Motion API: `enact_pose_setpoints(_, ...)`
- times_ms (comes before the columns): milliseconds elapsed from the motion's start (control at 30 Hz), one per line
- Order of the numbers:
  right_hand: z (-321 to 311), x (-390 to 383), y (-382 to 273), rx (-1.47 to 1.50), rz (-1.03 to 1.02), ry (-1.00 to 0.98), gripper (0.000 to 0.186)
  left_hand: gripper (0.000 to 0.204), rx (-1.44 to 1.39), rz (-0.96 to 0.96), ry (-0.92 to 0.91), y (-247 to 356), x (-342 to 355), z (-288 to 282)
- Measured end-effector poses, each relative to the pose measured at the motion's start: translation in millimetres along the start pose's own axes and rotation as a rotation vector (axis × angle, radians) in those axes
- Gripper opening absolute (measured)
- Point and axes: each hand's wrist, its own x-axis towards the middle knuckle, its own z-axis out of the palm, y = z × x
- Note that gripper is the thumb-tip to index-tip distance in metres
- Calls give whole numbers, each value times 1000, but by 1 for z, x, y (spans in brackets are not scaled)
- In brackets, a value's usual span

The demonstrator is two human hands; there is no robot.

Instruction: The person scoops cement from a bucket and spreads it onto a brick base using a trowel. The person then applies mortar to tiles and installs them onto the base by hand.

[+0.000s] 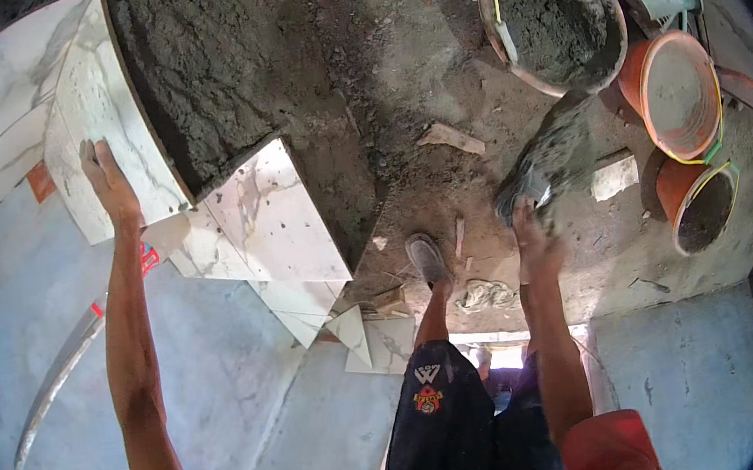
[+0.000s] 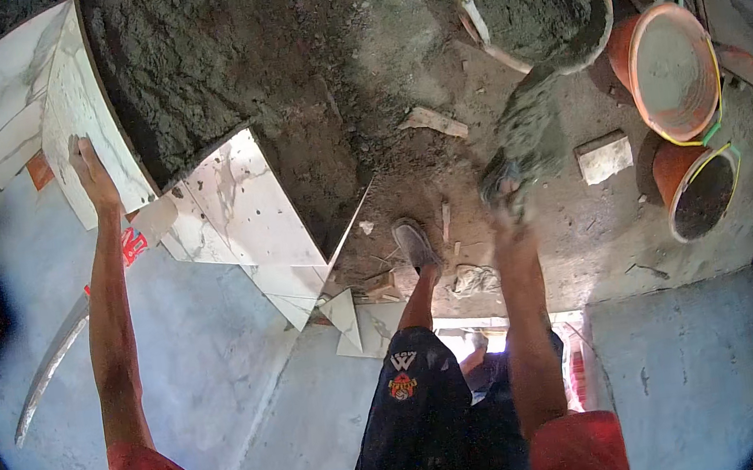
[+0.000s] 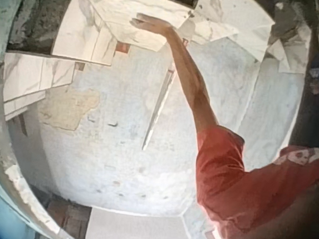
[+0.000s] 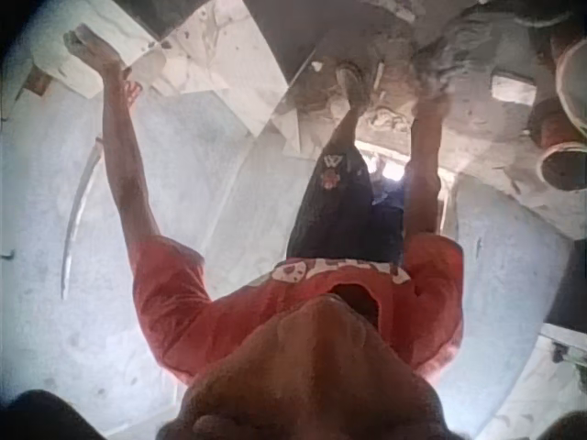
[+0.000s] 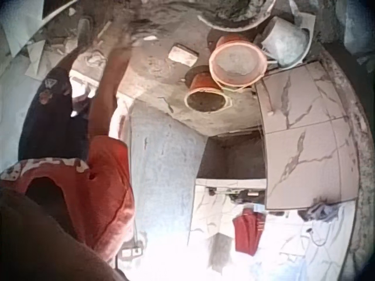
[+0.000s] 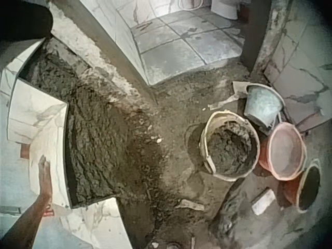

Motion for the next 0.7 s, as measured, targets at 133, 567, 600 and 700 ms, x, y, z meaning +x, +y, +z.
enact_pose_setpoints(133, 9, -82, 105, -1390, -354, 40, 44, 58, -34, 17, -13, -6, 9, -1)
enact_pose_setpoints(567, -15, -145, 8, -1416, -136, -168, 33, 61, -5, 5, 7, -25, 15, -6)
enact_pose_setpoints(600, -7, -93, -28, -1260, -523, -266, 37, 61, 32, 16, 29, -23, 12, -10)
enact_pose_setpoints(700, -4, 85, -83, -1754, -473, -59, 24, 58, 19, 12, 14, -10, 2, 2)
